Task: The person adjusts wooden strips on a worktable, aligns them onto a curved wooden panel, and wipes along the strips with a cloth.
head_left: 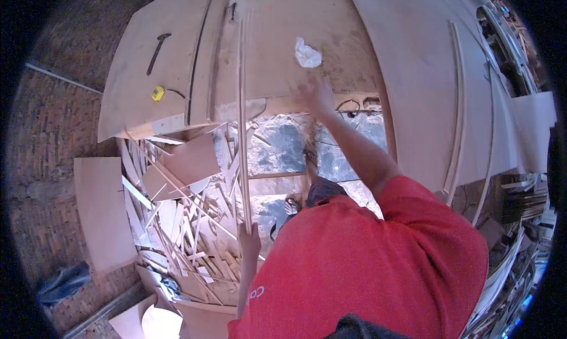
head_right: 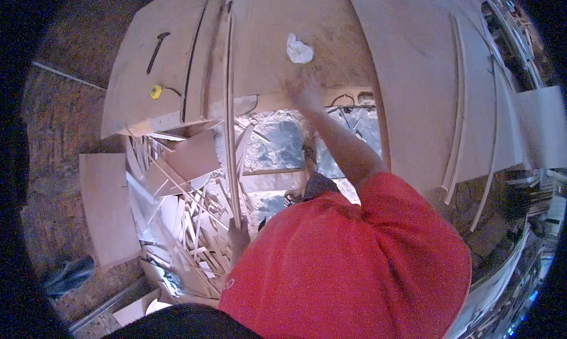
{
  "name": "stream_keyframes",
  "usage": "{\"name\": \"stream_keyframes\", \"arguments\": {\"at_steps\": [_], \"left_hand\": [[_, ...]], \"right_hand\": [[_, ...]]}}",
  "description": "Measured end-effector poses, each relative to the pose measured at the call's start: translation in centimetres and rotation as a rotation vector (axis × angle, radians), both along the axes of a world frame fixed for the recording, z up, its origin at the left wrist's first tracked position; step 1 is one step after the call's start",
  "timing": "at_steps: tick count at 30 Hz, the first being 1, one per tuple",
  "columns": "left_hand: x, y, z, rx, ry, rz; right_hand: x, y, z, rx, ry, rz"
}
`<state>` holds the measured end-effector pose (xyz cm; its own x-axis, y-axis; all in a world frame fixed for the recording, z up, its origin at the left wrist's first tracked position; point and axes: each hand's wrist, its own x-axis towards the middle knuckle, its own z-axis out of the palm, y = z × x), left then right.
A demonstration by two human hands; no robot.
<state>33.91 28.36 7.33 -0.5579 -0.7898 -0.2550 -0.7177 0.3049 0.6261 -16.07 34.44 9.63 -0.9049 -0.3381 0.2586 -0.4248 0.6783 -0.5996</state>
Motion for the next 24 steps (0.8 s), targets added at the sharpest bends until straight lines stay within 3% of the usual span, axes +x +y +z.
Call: {"name": "stream_keyframes", "arguments": {"at_steps": [4, 9, 10, 14, 16, 18, 20, 22, 23, 24], "left_hand": [[-0.9, -0.2, -1.1, 0.102, 0.002, 0.14], [-4.2, 0.6, 0.0, 0.19, -0.135, 0.159], [-4.5, 0.8, 0.0, 0.194, -0.185, 0.131], [-5.9, 1.6, 0.1, 0.289, 0.041, 0.121], [-7.0, 1.2, 1.9, 0.303, -0.089, 0.11], [-8.2, -0.1, 1.9, 0.313, -0.204, 0.035], [-8.0, -1.1, 1.1, 0.241, -0.078, 0.046], [-10.3, -2.7, 3.3, 0.287, -0.097, -0.06], [-9.1, -3.9, 0.1, 0.286, 0.142, -0.11], [-9.8, -5.0, 0.3, 0.351, 0.094, -0.15]], "right_hand": [[-9.3, -4.1, 1.2, 0.083, -0.003, -0.031], [-15.4, -7.7, -0.2, 0.526, -0.168, -0.051], [-16.5, -7.9, -1.5, 0.529, -0.178, -0.037], [-20.3, -7.1, -2.8, 0.527, -0.229, 0.024], [-21.2, -5.1, -2.4, 0.475, -0.317, 0.009], [-21.3, -2.4, -3.1, 0.033, -0.423, 0.008], [-21.6, 0.4, -6.8, -0.858, -0.822, 0.169], [-18.2, 5.4, -0.5, -1.016, -1.06, -0.025], [-15.3, 8.5, 3.5, -1.157, -1.124, -0.009], [-12.9, 11.6, 6.3, -1.299, -1.177, 0.026]]}}
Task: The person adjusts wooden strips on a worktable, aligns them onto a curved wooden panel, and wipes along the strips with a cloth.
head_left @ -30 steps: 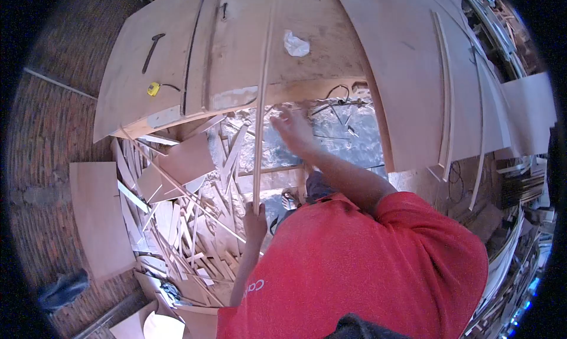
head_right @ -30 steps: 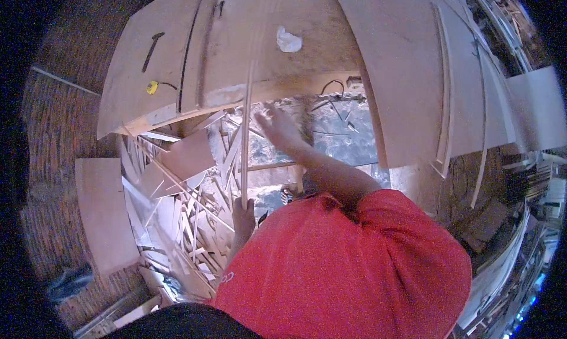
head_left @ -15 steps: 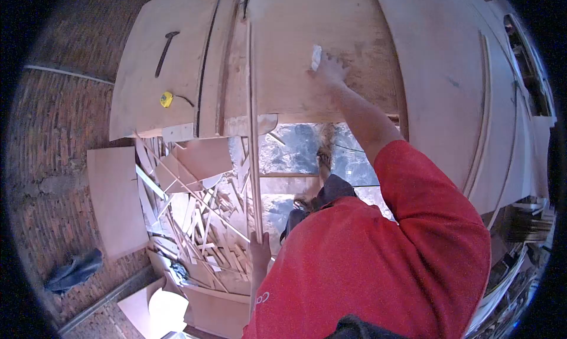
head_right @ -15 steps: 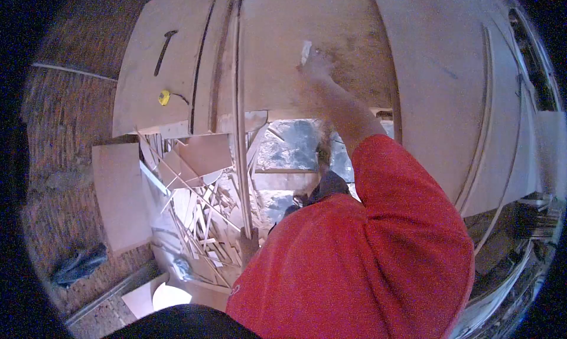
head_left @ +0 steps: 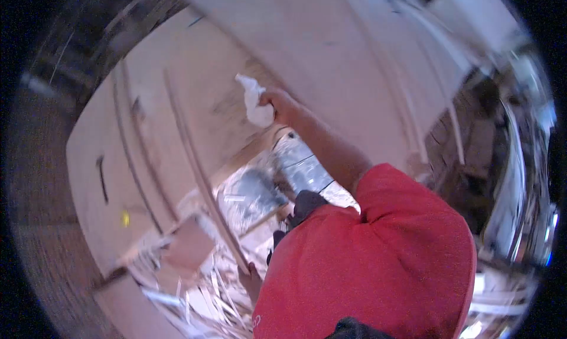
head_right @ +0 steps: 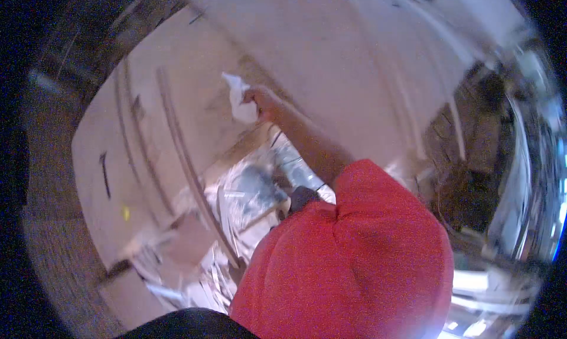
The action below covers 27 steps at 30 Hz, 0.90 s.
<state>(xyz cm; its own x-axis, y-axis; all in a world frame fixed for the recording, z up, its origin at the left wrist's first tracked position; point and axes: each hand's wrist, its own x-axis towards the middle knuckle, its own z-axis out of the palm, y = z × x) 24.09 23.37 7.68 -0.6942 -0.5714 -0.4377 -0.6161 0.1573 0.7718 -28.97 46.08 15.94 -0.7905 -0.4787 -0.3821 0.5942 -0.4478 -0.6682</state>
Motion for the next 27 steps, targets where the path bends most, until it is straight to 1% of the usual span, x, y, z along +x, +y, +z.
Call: {"name": "stream_keyframes", "arguments": {"at_steps": [1, 2, 3, 4, 5, 6, 7, 8, 9, 10, 11, 13, 14, 15, 16, 18, 20, 21, 22, 24, 26, 27], "left_hand": [[-1.5, -0.4, 0.6, -0.006, -0.029, 0.003], [-0.9, -2.4, -3.2, 0.129, 0.021, 0.041], [-2.5, -3.8, -4.9, 0.124, 0.09, 0.001], [-4.2, -3.9, -5.9, 0.118, 0.154, -0.028], [-6.6, -2.7, -2.5, 0.238, 0.161, -0.08], [-9.1, -1.1, 1.8, 0.351, 0.161, -0.123], [-10.3, -0.9, 1.8, 0.311, 0.208, -0.148], [-11.3, -0.7, 1.6, 0.31, 0.217, -0.19], [-12.3, -0.6, 1.3, 0.382, 0.243, -0.22], [-13.5, 0.3, 1.2, 0.457, 0.269, -0.25], [-14.8, 4.0, 6.7, 0.404, 0.245, -0.323], [-16.7, 8.2, 8.8, 0.392, 0.225, -0.397], [-15.4, 11.3, 10.0, 0.362, 0.209, -0.432], [-15.8, 13.9, 11.9, 0.417, 0.171, -0.463], [-16.0, 16.4, 12.4, 0.403, 0.167, -0.472], [-15.9, 21.6, 12.6, 0.465, 0.136, -0.562], [-15.1, 28.4, 14.5, 0.44, 0.117, -0.567], [-15.0, 32.0, 14.9, 0.435, 0.099, -0.577], [-14.3, 35.4, 14.6, 0.424, 0.091, -0.584], [-14.1, 42.7, 13.8, 0.434, 0.104, -0.615], [-13.8, 48.7, 14.4, 0.403, 0.043, -0.657], [-13.4, 51.3, 14.9, 0.412, 0.026, -0.662]], "right_hand": [[1.9, 3.8, 1.4, 0.019, 0.036, -0.085], [4.0, 7.6, 3.0, -0.195, 0.131, -0.117], [5.9, 11.1, 4.3, -0.402, 0.23, -0.124], [8.8, 14.6, 6.6, -0.324, 0.19, -0.299], [12.0, 18.5, 9.5, -0.256, 0.142, -0.474], [14.4, 22.4, 10.7, -0.192, 0.204, -0.528], [18.5, 25.9, 12.4, -0.125, 0.27, -0.591], [21.8, 29.0, 13.7, 0.029, 0.265, -0.685], [25.3, 31.4, 14.8, 0.112, 0.157, -0.853], [28.6, 34.3, 15.0, 0.143, 0.179, -0.93], [32.1, 37.1, 15.1, 0.21, 0.279, -1.006], [38.2, 41.9, 15.0, 0.176, 0.179, -1.247], [43.2, 45.5, 14.3, 0.155, 0.188, -1.274], [46.4, 47.8, 13.6, 0.131, 0.139, -1.389], [49.5, 50.2, 12.7, 0.101, 0.084, -1.496], [55.6, 54.1, 12.6, 0.111, 0.104, -1.503], [60.8, 59.2, 11.8, 0.174, -0.072, -1.666], [63.1, 62.1, 10.4, 0.217, 0.082, -1.688], [65.2, 65.1, 10.0, 0.239, 0.022, -1.77], [69.8, 71.0, 8.0, 0.376, 0.054, -1.798], [72.2, 73.3, 10.3, 0.554, -0.092, -1.855], [74.4, 75.3, 9.7, 0.591, -0.111, -1.824]]}}
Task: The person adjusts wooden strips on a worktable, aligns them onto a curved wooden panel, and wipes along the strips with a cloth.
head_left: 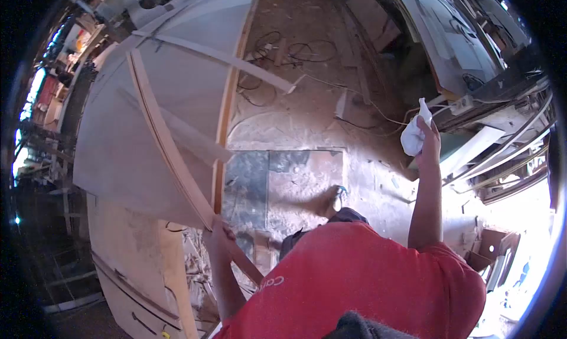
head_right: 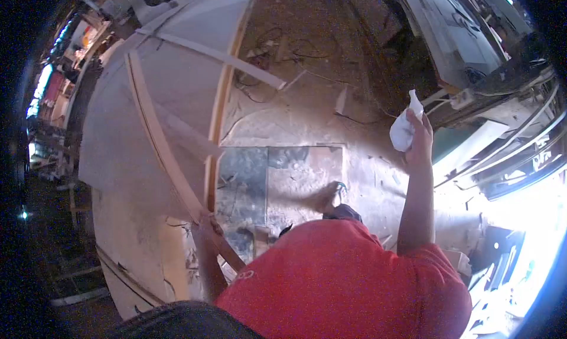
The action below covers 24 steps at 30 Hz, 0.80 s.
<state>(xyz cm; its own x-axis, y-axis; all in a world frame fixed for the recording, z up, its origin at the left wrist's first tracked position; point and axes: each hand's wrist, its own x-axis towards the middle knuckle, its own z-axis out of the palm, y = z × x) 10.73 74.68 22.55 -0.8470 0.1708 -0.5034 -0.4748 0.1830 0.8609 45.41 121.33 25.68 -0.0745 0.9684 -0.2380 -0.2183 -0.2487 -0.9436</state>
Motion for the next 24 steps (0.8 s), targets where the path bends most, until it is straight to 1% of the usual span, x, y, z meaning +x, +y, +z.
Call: {"name": "stream_keyframes", "arguments": {"at_steps": [3, 4, 5, 6, 7, 8, 9, 10, 12, 13, 15, 17, 19, 21, 22, 23, 24], "left_hand": [[-0.2, 7.9, 0.9, 0.012, -0.079, -0.031], [-0.1, 10.2, 0.9, 0.01, -0.083, -0.024], [-0.3, 12.5, 0.9, -0.001, -0.045, -0.07], [-0.6, 14.4, 1.1, -0.012, 0.0, -0.109], [-0.9, 16.3, 1.3, -0.014, 0.019, -0.083], [-1.2, 18.3, 1.6, 0.003, -0.014, -0.125], [-1.8, 20.0, 2.2, 0.027, -0.042, -0.164], [-2.3, 21.9, 3.0, 0.037, -0.009, -0.127], [-3.7, 26.4, 4.4, 0.057, -0.056, -0.177], [-4.5, 27.9, 4.5, 0.074, -0.043, -0.152], [-6.6, 30.7, 4.1, 0.037, -0.021, -0.279], [-8.6, 33.3, 3.5, 0.064, -0.031, -0.26], [-11.2, 36.7, 3.0, 0.101, -0.046, -0.248], [-14.2, 39.9, 2.9, 0.066, 0.019, -0.306], [-15.7, 41.6, 3.1, 0.07, 0.026, -0.291], [-16.5, 43.1, 3.2, 0.07, 0.02, -0.278], [-17.5, 44.3, 3.2, 0.068, 0.012, -0.264]], "right_hand": [[3.5, 5.0, -0.8, -0.024, -0.027, -0.021], [4.5, 6.6, -1.6, -0.028, -0.045, -0.022], [5.3, 8.3, -2.1, -0.028, -0.04, -0.009], [5.6, 9.4, -2.5, -0.014, -0.118, -0.014], [5.7, 10.4, -3.0, -0.001, -0.19, -0.012], [6.1, 11.5, -3.7, -0.012, -0.198, 0.003], [6.0, 12.3, -4.1, -0.016, -0.201, 0.022], [5.0, 12.8, -3.6, -0.041, -0.191, -0.01], [3.5, 15.3, -3.5, -0.067, -0.19, -0.04], [3.4, 17.0, -3.8, -0.07, -0.202, -0.039], [3.1, 20.0, -3.8, -0.053, -0.22, -0.001], [2.5, 22.6, -3.4, -0.061, -0.279, -0.08], [2.0, 25.3, -1.9, -0.013, -0.329, -0.117], [1.5, 27.8, -0.5, 0.049, -0.385, -0.166], [0.9, 28.9, -0.2, 0.014, -0.333, -0.197], [2.3, 30.9, -1.9, 0.001, -0.338, -0.155], [1.2, 31.7, -1.7, 0.003, -0.363, -0.169]]}}
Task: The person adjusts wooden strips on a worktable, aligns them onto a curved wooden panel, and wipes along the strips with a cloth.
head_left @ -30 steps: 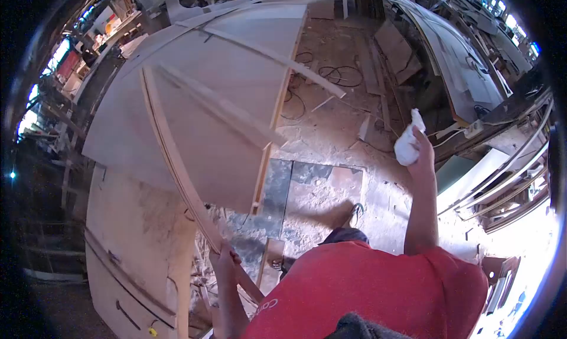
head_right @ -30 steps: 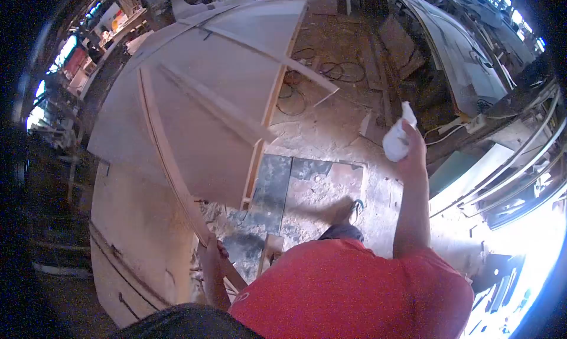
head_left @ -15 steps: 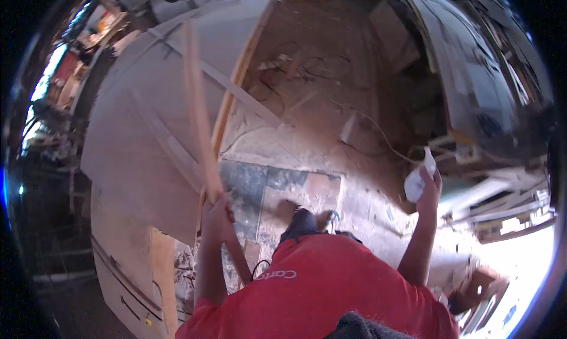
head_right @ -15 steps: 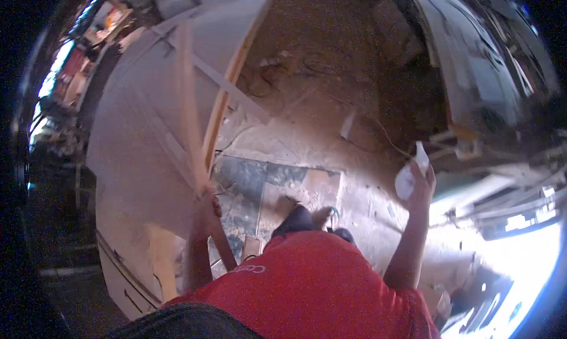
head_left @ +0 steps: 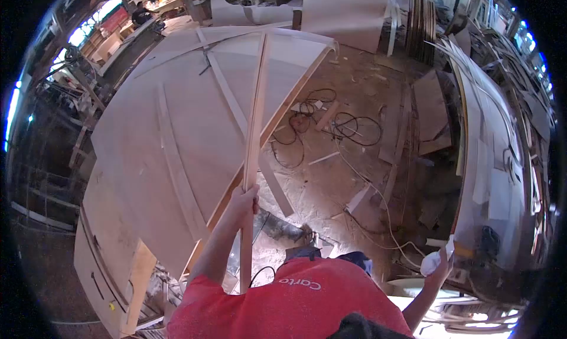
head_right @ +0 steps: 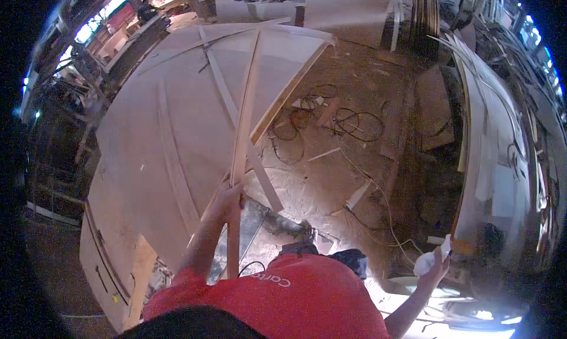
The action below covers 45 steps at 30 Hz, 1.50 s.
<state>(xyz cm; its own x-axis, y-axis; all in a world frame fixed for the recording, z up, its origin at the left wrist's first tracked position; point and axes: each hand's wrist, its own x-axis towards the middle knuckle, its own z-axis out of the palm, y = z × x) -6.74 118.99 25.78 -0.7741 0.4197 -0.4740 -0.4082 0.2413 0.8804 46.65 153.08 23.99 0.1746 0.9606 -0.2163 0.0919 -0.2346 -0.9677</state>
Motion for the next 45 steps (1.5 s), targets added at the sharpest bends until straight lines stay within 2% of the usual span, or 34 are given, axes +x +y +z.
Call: {"name": "stream_keyframes", "arguments": {"at_steps": [1, 5, 7, 8, 11, 13, 14, 15, 17, 18, 19, 21, 23, 25, 27, 29, 32, 33, 35, 36, 37, 38, 39, 41, 43, 45], "left_hand": [[-1.1, 0.9, -0.1, -0.005, -0.001, 0.012], [-4.3, 3.9, -1.7, -0.006, 0.01, 0.087], [-5.9, 6.8, -3.7, -0.06, -0.007, 0.136], [-6.0, 7.5, -3.9, -0.072, -0.008, 0.152], [-5.7, 11.2, -3.6, -0.094, 0.028, 0.181], [-5.5, 13.1, -5.2, -0.186, 0.031, 0.295], [-5.3, 14.9, -4.2, -0.379, 0.131, 0.223], [-4.4, 15.8, -4.4, -0.403, 0.111, 0.234], [-4.7, 18.8, -5.2, -0.424, 0.144, 0.343], [-4.8, 20.3, -3.9, -0.464, 0.158, 0.358], [-5.6, 21.2, -3.8, -0.465, 0.148, 0.382], [-7.5, 22.0, -4.9, -0.523, 0.373, 0.312], [-10.1, 22.7, -7.3, -0.499, 0.47, 0.355], [-13.0, 24.8, -6.4, -0.747, 0.682, 0.305], [-14.8, 27.3, -4.3, -0.803, 0.675, 0.28], [-17.8, 29.7, -4.4, -0.927, 0.62, 0.349], [-22.2, 29.3, -9.4, -0.868, 0.615, 0.296], [-22.4, 29.8, -9.5, -0.872, 0.601, 0.276], [-23.1, 30.9, -9.2, -0.914, 0.758, 0.29], [-23.4, 30.1, -10.7, -0.913, 0.757, 0.285], [-23.4, 29.0, -13.6, -1.055, 0.774, 0.215], [-23.7, 28.8, -15.3, -1.197, 0.78, 0.14], [-24.2, 29.5, -15.1, -1.197, 0.763, 0.137], [-25.3, 31.6, -13.2, -1.322, 0.746, 0.118], [-26.7, 33.7, -11.8, -1.366, 0.618, 0.165], [-27.9, 35.3, -12.8, -1.413, 0.478, 0.223]], "right_hand": [[-1.4, 0.9, 0.7, 0.006, -0.026, -0.013], [-3.7, 8.3, -3.1, -0.044, -0.019, 0.079], [-9.3, 15.3, -3.4, -0.126, -0.165, 0.123], [-10.5, 18.6, -4.7, -0.054, -0.175, 0.185], [-16.7, 28.2, -4.9, -0.029, -0.08, 0.388], [-21.9, 34.2, -5.8, 0.015, -0.028, 0.469], [-25.4, 36.8, -5.5, 0.035, -0.123, 0.444], [-28.6, 38.5, -5.2, 0.051, -0.228, 0.429], [-35.0, 40.5, -3.2, 0.099, 0.001, 0.607], [-37.6, 42.5, -3.8, 0.109, 0.02, 0.688], [-40.8, 42.5, -2.5, 0.103, 0.063, 0.681], [-45.9, 43.7, -1.6, 0.043, 0.05, 0.758], [-50.9, 43.7, -1.8, 0.05, 0.107, 0.75], [-54.8, 45.2, -2.9, 0.052, 0.16, 0.718], [-57.2, 46.7, -4.4, 0.061, 0.094, 0.86], [-59.8, 47.8, -5.6, 0.054, 0.067, 0.805], [-62.4, 48.9, -5.8, 0.009, 0.099, 0.661], [-63.0, 49.4, -5.9, -0.002, 0.081, 0.65], [-65.0, 51.2, -6.8, -0.105, 0.162, 0.609], [-66.3, 51.7, -6.9, -0.147, 0.222, 0.614], [-68.5, 51.9, -6.3, -0.144, 0.219, 0.617], [-71.1, 51.6, -5.1, -0.14, 0.268, 0.644], [-73.3, 51.5, -4.5, -0.141, 0.313, 0.671], [-79.5, 53.6, -5.1, -0.102, 0.037, 0.756], [-85.6, 53.8, -3.9, -0.025, 0.075, 1.053], [-92.3, 55.9, -5.4, 0.021, -0.013, 1.32]]}}
